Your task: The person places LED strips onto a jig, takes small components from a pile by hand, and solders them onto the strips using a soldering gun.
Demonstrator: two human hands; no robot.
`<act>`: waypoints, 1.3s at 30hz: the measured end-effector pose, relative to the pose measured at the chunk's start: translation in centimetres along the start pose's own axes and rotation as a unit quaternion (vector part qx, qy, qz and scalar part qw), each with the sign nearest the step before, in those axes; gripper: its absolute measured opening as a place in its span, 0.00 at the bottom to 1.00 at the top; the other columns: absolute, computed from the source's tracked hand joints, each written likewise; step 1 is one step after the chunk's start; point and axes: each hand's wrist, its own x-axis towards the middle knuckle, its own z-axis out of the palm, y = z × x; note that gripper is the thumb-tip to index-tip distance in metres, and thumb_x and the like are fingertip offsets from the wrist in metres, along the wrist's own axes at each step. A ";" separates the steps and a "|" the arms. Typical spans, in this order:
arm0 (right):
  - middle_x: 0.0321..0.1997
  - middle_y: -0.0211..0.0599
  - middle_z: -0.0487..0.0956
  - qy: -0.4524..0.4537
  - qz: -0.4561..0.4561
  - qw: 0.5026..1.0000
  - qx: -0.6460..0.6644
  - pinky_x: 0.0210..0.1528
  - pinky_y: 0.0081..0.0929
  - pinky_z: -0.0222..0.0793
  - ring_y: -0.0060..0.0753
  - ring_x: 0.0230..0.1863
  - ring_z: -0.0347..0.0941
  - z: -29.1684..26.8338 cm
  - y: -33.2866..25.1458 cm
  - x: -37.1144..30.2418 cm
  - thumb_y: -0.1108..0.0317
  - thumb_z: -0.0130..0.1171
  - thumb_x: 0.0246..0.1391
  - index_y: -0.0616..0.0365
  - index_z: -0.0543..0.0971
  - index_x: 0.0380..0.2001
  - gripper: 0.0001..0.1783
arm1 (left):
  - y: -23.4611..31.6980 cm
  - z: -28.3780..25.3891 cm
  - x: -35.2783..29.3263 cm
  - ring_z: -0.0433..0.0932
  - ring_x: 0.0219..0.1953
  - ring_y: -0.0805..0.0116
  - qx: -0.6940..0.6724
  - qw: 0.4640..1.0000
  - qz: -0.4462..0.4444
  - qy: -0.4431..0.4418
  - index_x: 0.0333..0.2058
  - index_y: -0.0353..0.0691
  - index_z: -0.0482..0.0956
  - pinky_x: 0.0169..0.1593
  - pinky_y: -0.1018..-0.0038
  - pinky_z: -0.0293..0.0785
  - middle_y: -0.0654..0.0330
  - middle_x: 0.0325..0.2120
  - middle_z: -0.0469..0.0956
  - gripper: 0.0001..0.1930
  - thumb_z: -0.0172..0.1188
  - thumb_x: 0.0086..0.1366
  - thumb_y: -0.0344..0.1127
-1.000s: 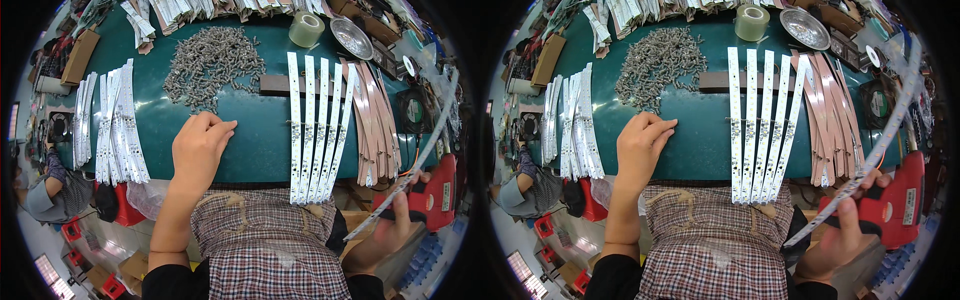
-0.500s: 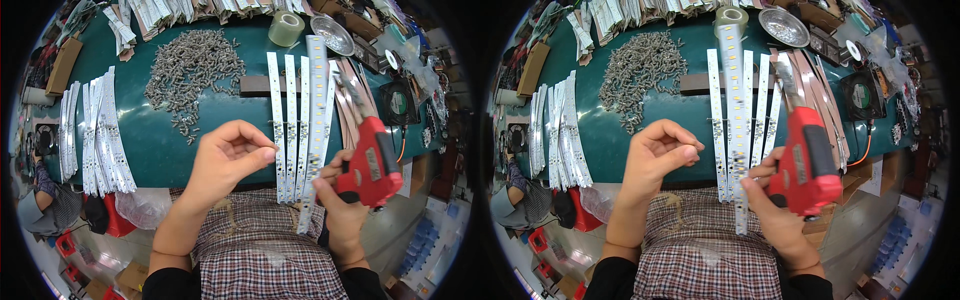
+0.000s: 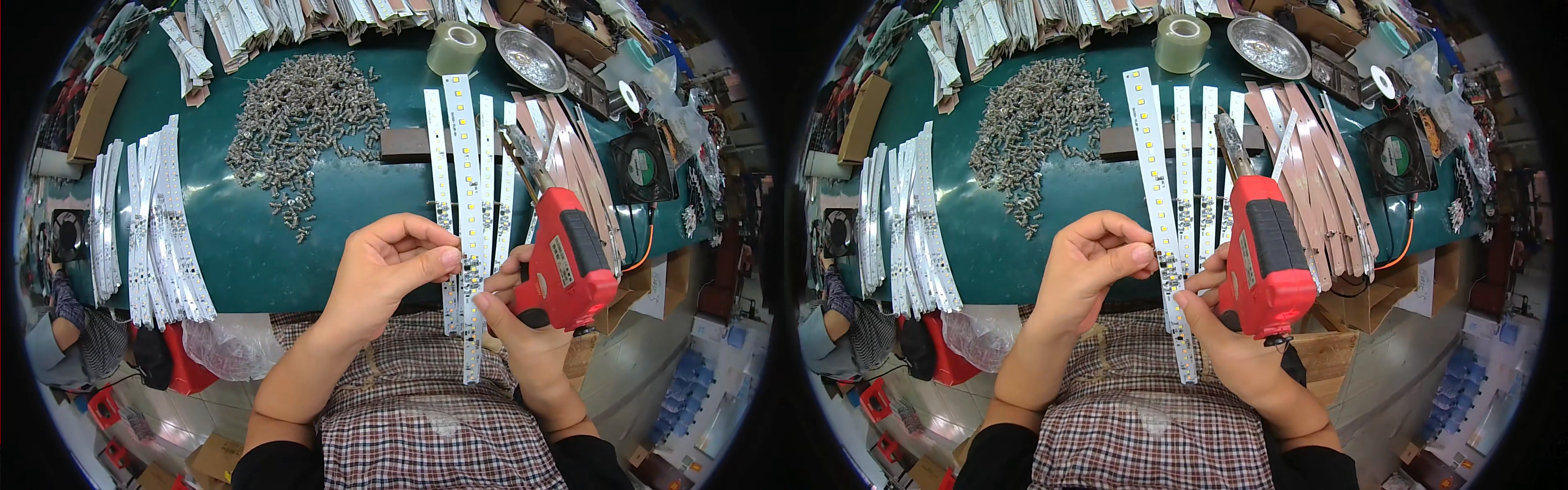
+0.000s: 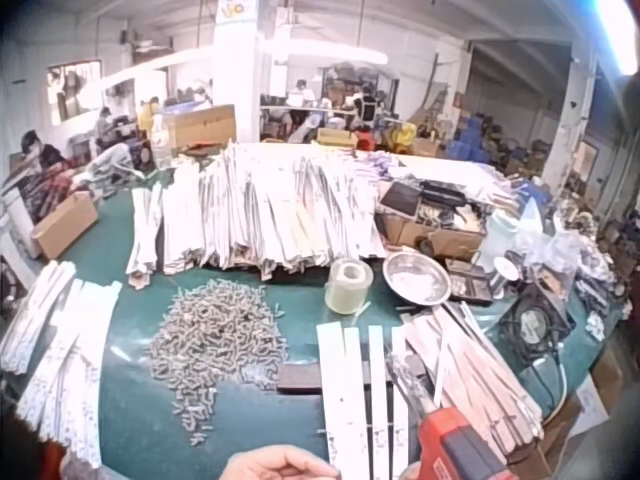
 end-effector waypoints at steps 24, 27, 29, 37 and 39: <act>0.39 0.34 0.75 -0.017 -0.081 0.993 -0.089 0.41 0.20 0.71 0.18 0.41 0.74 -0.3 1.9 -0.2 0.82 0.61 0.53 0.63 0.63 0.53 0.26 | -0.9 0.9 -0.1 0.81 0.33 0.74 0.050 0.998 0.033 0.032 0.42 0.32 0.78 0.37 0.78 0.80 0.57 0.33 0.81 0.09 0.62 0.64 0.27; 0.41 0.35 0.74 0.006 -0.033 0.999 -0.038 0.39 0.22 0.73 0.20 0.43 0.75 0.1 1.6 -0.3 0.82 0.62 0.52 0.62 0.63 0.53 0.27 | -0.9 0.9 0.2 0.81 0.32 0.74 0.045 0.998 0.022 0.032 0.40 0.32 0.78 0.36 0.79 0.80 0.58 0.32 0.81 0.08 0.62 0.64 0.27; 0.44 0.37 0.73 0.020 -0.025 0.999 -0.039 0.38 0.22 0.73 0.22 0.42 0.76 0.3 1.2 -0.3 0.82 0.62 0.53 0.62 0.63 0.53 0.27 | -0.5 0.9 0.4 0.80 0.32 0.75 0.054 0.997 0.018 0.047 0.39 0.32 0.78 0.34 0.80 0.79 0.58 0.32 0.81 0.06 0.61 0.64 0.26; 0.45 0.39 0.69 0.032 -0.088 0.989 -0.116 0.34 0.24 0.79 0.31 0.41 0.77 -2.2 -0.7 -1.8 0.85 0.57 0.51 0.63 0.63 0.52 0.25 | 0.8 -2.6 3.1 0.81 0.30 0.76 0.227 0.960 0.045 0.159 0.38 0.30 0.78 0.33 0.82 0.78 0.59 0.30 0.82 0.07 0.61 0.63 0.27; 0.48 0.39 0.67 0.047 -0.048 0.993 -0.093 0.34 0.24 0.79 0.31 0.40 0.77 -2.7 -0.9 -2.4 0.85 0.57 0.52 0.63 0.63 0.52 0.25 | 0.6 -2.9 3.4 0.81 0.30 0.76 0.290 0.941 0.039 0.171 0.39 0.30 0.78 0.33 0.82 0.78 0.60 0.31 0.81 0.07 0.61 0.64 0.28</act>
